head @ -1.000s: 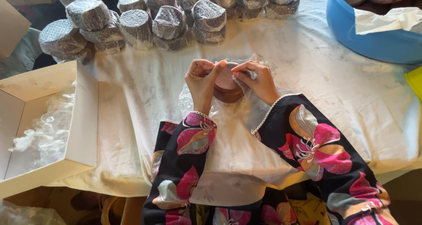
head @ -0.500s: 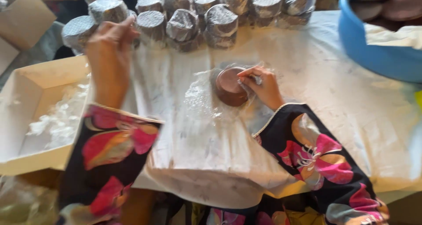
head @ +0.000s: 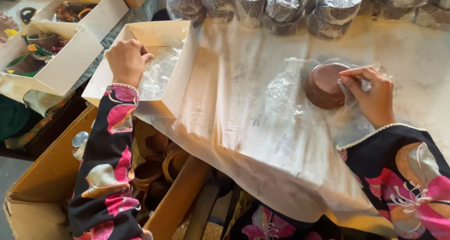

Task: The person wraps a small brown ceramic bowl with bubble wrap and secures it with clear tape. They repeat this process for a second bowl, placing the wrapped items on a table alongside other wrapped stacks.

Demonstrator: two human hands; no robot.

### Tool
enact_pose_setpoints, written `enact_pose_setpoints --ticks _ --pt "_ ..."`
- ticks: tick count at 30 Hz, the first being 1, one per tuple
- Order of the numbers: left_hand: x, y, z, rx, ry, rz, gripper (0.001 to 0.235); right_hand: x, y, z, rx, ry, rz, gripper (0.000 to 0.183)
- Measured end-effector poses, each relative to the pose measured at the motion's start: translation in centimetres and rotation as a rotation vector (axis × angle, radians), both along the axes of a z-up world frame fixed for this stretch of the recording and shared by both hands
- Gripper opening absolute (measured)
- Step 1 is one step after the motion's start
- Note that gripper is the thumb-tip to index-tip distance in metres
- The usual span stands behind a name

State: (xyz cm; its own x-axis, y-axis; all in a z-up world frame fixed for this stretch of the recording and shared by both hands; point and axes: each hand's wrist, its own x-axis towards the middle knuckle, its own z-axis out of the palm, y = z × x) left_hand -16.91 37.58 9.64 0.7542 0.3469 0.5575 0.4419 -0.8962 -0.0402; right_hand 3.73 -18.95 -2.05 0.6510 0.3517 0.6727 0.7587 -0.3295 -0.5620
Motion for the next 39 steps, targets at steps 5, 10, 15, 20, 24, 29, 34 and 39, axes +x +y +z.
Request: enact_pose_setpoints --ticks 5,10,15,20,24,29,34,39 --pt "1.1 -6.1 2.2 0.168 0.006 0.001 0.045 0.3 0.1 -0.3 0.004 -0.002 -0.005 0.008" --pt "4.4 -21.3 1.7 -0.265 -0.096 -0.740 0.024 1.3 -0.2 -0.9 0.249 0.310 0.136 0.014" --pt "11.3 -32.1 -4.8 -0.431 -0.013 -0.937 0.027 2.3 -1.2 -1.4 0.605 0.606 0.327 0.020" --pt "19.8 -35.1 -13.9 -0.626 -0.111 -0.842 0.041 1.5 -0.5 -1.2 0.362 0.429 0.263 0.018" --pt "20.3 -35.2 -12.6 -0.757 -0.075 -0.845 0.055 0.5 -0.2 -0.3 0.400 0.457 0.226 0.015" --pt "18.9 -35.7 -11.8 -0.945 0.115 -0.883 0.062 -0.4 -0.2 0.1 0.463 0.448 0.211 0.018" --pt "18.7 -36.1 -13.0 -0.931 0.045 -0.895 0.059 -1.2 0.2 0.1 0.255 0.297 0.058 0.018" --pt "18.1 -36.1 -11.8 -0.949 0.077 -0.900 0.066 -1.9 0.3 0.5 0.177 0.220 -0.016 0.019"
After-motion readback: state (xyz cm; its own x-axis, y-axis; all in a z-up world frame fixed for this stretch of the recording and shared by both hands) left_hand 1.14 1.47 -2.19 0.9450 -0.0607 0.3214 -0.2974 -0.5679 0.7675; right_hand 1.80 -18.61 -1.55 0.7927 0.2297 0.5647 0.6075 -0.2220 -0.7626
